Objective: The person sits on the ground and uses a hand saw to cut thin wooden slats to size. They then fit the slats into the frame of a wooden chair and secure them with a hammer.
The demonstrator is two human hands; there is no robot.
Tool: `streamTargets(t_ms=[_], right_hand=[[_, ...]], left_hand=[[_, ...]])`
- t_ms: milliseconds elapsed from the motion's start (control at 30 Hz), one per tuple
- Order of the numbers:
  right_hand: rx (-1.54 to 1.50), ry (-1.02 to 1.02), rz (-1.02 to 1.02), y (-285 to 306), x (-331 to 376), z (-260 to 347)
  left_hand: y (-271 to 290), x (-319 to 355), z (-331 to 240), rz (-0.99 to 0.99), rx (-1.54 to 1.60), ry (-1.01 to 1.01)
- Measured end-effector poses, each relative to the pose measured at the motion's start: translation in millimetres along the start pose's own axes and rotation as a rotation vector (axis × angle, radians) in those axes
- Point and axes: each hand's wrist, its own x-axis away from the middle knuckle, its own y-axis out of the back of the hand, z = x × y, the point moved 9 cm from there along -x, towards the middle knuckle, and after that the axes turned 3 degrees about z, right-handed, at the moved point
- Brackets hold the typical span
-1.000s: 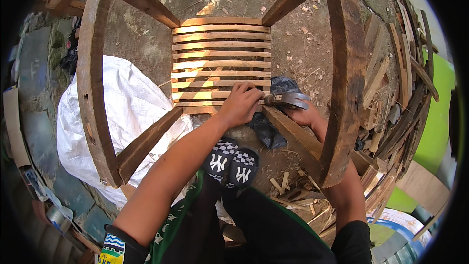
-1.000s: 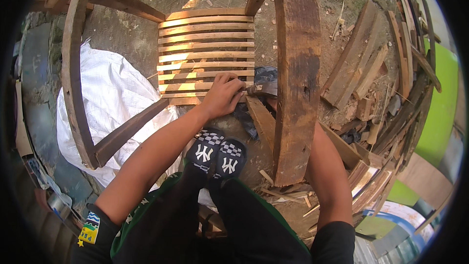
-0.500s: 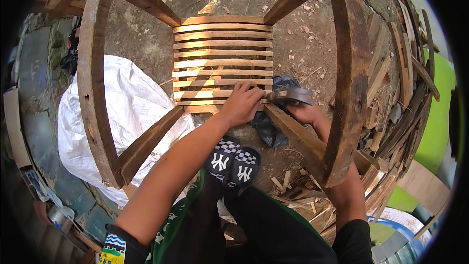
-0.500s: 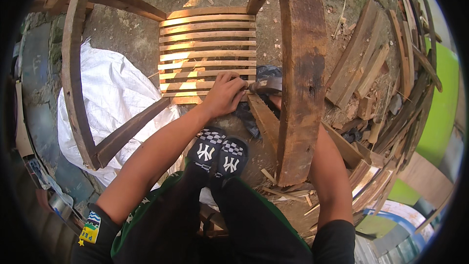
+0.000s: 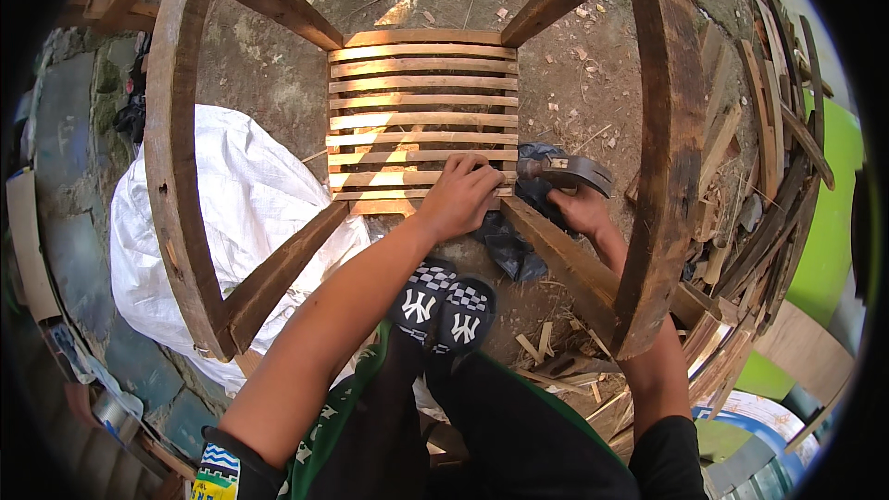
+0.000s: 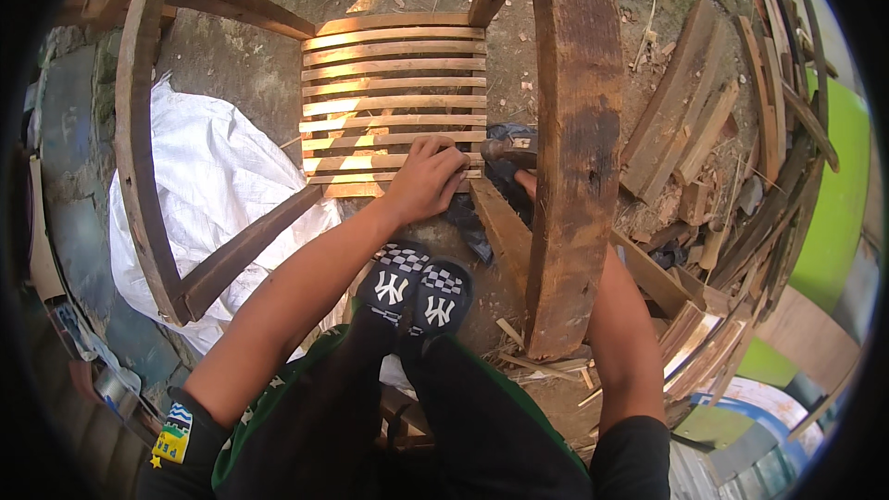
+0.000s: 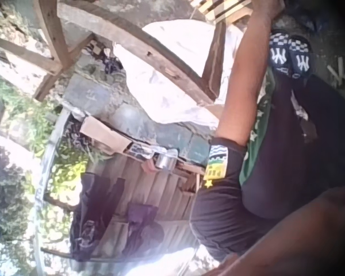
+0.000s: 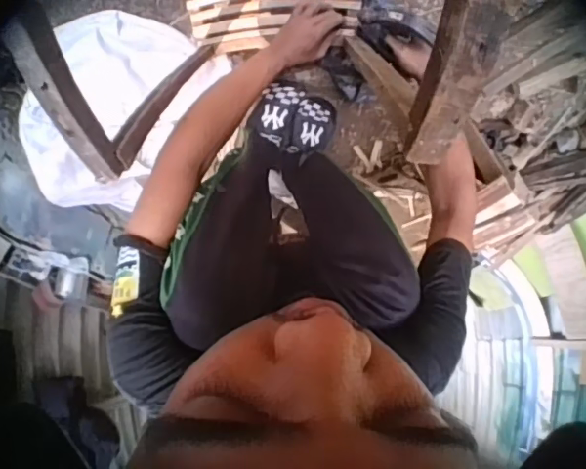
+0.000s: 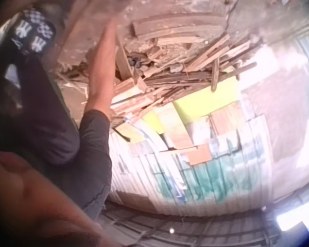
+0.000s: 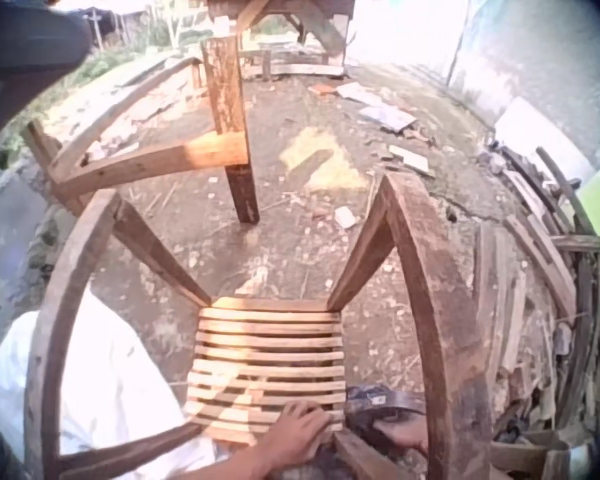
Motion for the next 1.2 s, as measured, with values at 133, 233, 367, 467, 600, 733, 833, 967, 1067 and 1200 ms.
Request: streamTargets(t_ms=[133, 233, 367, 467, 600, 733, 833, 967, 1067, 1200], right_hand=[[0.389, 0.432, 0.423, -19, -3, 50], [-0.011, 0.29, 0.076, -17, -4, -16], [0.503, 0.399, 0.122, -23, 0, -6], [0.344, 0.299, 0.12, -6, 0, 9], [-0.184, 0.159, -0.101, 6, 23, 11], [-0.286, 0.067, -0.176, 5, 36, 21], [-0.557, 0.077, -0.159, -5, 40, -7], [-0.757, 0.069, -0.124, -19, 44, -29], [-0.665, 0.124, -0.209, -19, 45, -44], [-0.816, -0.064, -0.14, -19, 61, -42]], left_hand=[[0, 1, 2, 0.005, 0.014, 0.019], [-4, 0, 0, 0.02, -0.001, -0.008], [-5, -2, -1, 0.032, -0.009, -0.002], [-2, 1, 0, 0.039, 0.002, 0.008], [5, 8, -6, 0.013, -0.12, -0.004], [22, 40, -5, -0.094, -0.308, 0.116], [33, 40, 2, -0.122, -0.29, 0.23], [36, 36, 8, -0.069, -0.283, 0.229], [35, 32, 7, -0.039, -0.263, 0.162], [28, 38, 12, -0.043, -0.278, 0.141]])
